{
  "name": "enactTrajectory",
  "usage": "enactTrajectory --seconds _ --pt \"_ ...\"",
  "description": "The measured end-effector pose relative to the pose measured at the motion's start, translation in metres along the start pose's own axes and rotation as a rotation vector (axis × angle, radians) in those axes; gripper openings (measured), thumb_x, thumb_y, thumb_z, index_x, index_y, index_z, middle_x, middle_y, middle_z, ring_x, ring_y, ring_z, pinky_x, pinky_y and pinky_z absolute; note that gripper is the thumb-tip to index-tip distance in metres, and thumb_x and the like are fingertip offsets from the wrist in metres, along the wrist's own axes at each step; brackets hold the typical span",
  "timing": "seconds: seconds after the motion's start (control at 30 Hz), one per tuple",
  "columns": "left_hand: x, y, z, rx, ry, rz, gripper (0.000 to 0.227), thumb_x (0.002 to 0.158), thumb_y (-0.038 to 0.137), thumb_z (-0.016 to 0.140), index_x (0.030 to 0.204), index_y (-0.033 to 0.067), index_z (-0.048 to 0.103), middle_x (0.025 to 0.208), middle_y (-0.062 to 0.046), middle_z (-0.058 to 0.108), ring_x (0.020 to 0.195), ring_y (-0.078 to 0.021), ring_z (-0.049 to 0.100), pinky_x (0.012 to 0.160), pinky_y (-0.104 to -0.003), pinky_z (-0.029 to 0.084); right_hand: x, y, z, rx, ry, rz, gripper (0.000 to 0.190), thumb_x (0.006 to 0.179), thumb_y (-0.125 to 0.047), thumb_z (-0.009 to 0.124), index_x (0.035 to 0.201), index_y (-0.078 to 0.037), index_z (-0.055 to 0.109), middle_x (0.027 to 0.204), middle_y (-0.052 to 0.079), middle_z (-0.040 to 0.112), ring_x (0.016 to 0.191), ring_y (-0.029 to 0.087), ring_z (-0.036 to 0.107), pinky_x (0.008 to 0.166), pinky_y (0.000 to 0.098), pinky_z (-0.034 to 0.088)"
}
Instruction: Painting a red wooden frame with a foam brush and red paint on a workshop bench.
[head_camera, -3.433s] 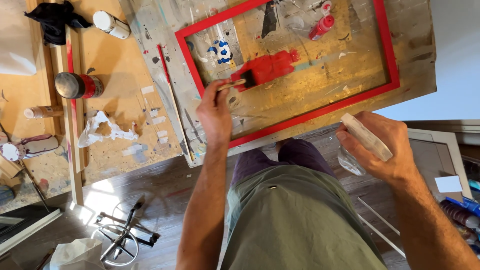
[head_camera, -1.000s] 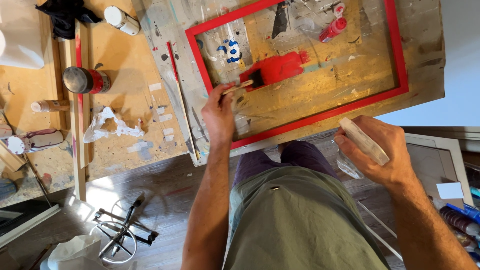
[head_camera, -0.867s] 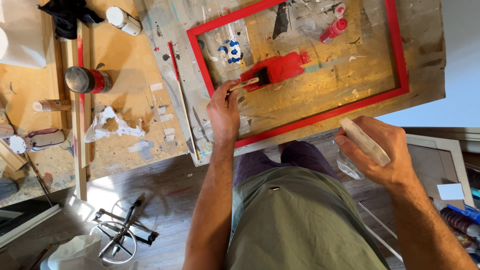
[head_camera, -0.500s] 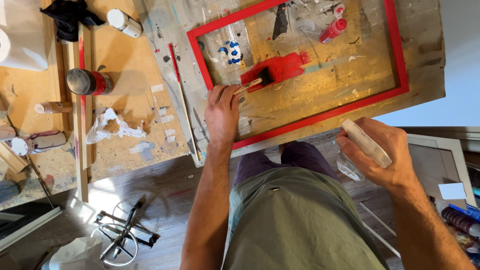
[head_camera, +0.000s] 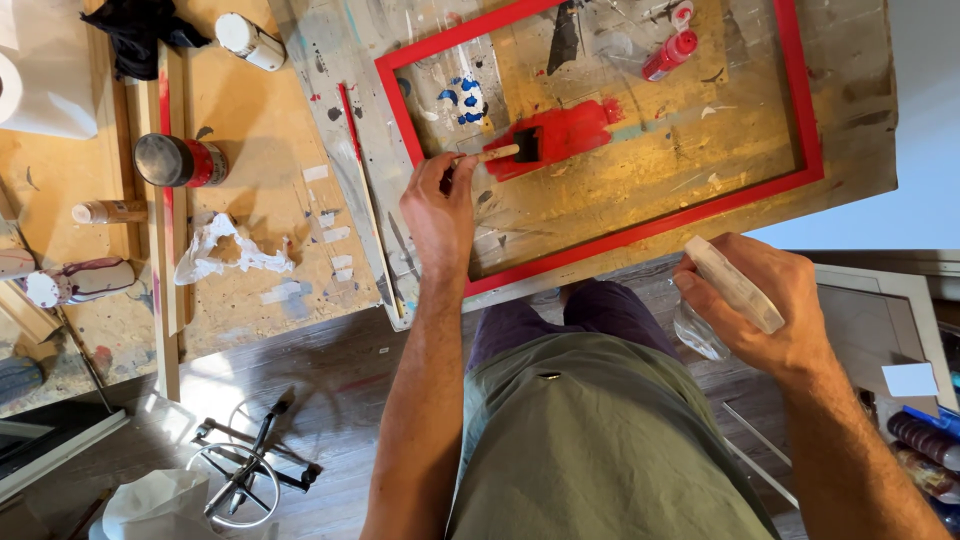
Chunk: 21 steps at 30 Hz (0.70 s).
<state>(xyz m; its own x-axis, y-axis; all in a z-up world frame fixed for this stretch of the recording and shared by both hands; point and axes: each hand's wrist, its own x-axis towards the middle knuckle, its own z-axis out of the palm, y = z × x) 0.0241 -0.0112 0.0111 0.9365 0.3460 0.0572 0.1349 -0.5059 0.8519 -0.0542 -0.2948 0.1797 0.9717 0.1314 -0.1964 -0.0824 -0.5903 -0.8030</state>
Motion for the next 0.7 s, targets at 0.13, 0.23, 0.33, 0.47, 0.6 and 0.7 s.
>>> enactTrajectory --seconds 0.13,0.23,0.33,0.47,0.6,0.7 --pt "-0.003 -0.025 0.012 0.058 0.015 0.000 0.027 0.093 0.025 0.077 0.102 -0.0002 0.075 0.090 -0.011 0.077 0.075 -0.0205 0.073 0.062 -0.032 0.064 0.000 0.001 -0.001 0.003 -0.007 0.023 0.013 0.095 -0.017 0.066 0.088 -0.006 0.070 0.074 0.001 0.063 0.062 0.013 0.055 0.060 0.0263 0.041" --pt "-0.006 -0.023 0.010 0.074 0.020 -0.042 0.030 0.091 0.027 0.079 0.101 -0.0008 0.076 0.092 -0.011 0.077 0.080 -0.0240 0.074 0.069 -0.038 0.063 0.000 0.000 -0.002 0.019 -0.008 0.001 0.012 0.095 -0.015 0.067 0.087 -0.005 0.070 0.074 0.002 0.063 0.061 0.013 0.056 0.059 0.0260 0.041" --pt "-0.005 -0.019 0.007 0.066 0.000 -0.147 0.033 0.091 0.030 0.078 0.104 -0.0003 0.076 0.094 -0.010 0.077 0.082 -0.0223 0.073 0.072 -0.037 0.063 0.002 -0.002 -0.003 0.001 -0.011 -0.001 0.013 0.095 -0.015 0.067 0.088 -0.005 0.070 0.075 0.002 0.065 0.063 0.013 0.058 0.059 0.0260 0.043" --pt "-0.007 -0.028 0.009 0.092 -0.038 -0.139 0.031 0.090 0.030 0.078 0.103 0.0013 0.077 0.095 -0.011 0.078 0.084 -0.0235 0.074 0.074 -0.037 0.063 0.005 -0.002 -0.004 -0.005 -0.011 -0.006 0.011 0.095 -0.015 0.068 0.088 -0.006 0.070 0.076 0.002 0.066 0.063 0.013 0.059 0.060 0.0255 0.043" --pt "-0.011 -0.033 0.007 0.115 -0.133 -0.135 0.041 0.094 0.032 0.073 0.115 -0.0029 0.073 0.101 -0.015 0.078 0.088 -0.0242 0.076 0.079 -0.036 0.067 0.007 -0.009 -0.007 0.019 -0.010 -0.010 0.012 0.096 -0.014 0.067 0.090 -0.004 0.069 0.080 0.004 0.065 0.065 0.014 0.058 0.061 0.0262 0.043" --pt "-0.013 -0.037 0.008 0.181 -0.194 -0.160 0.040 0.096 0.028 0.073 0.124 -0.0013 0.070 0.111 -0.017 0.076 0.096 -0.0250 0.075 0.087 -0.039 0.066 0.010 -0.011 -0.005 0.011 -0.007 -0.036 0.011 0.097 -0.013 0.068 0.091 -0.004 0.068 0.076 0.002 0.062 0.063 0.013 0.056 0.060 0.0257 0.041"
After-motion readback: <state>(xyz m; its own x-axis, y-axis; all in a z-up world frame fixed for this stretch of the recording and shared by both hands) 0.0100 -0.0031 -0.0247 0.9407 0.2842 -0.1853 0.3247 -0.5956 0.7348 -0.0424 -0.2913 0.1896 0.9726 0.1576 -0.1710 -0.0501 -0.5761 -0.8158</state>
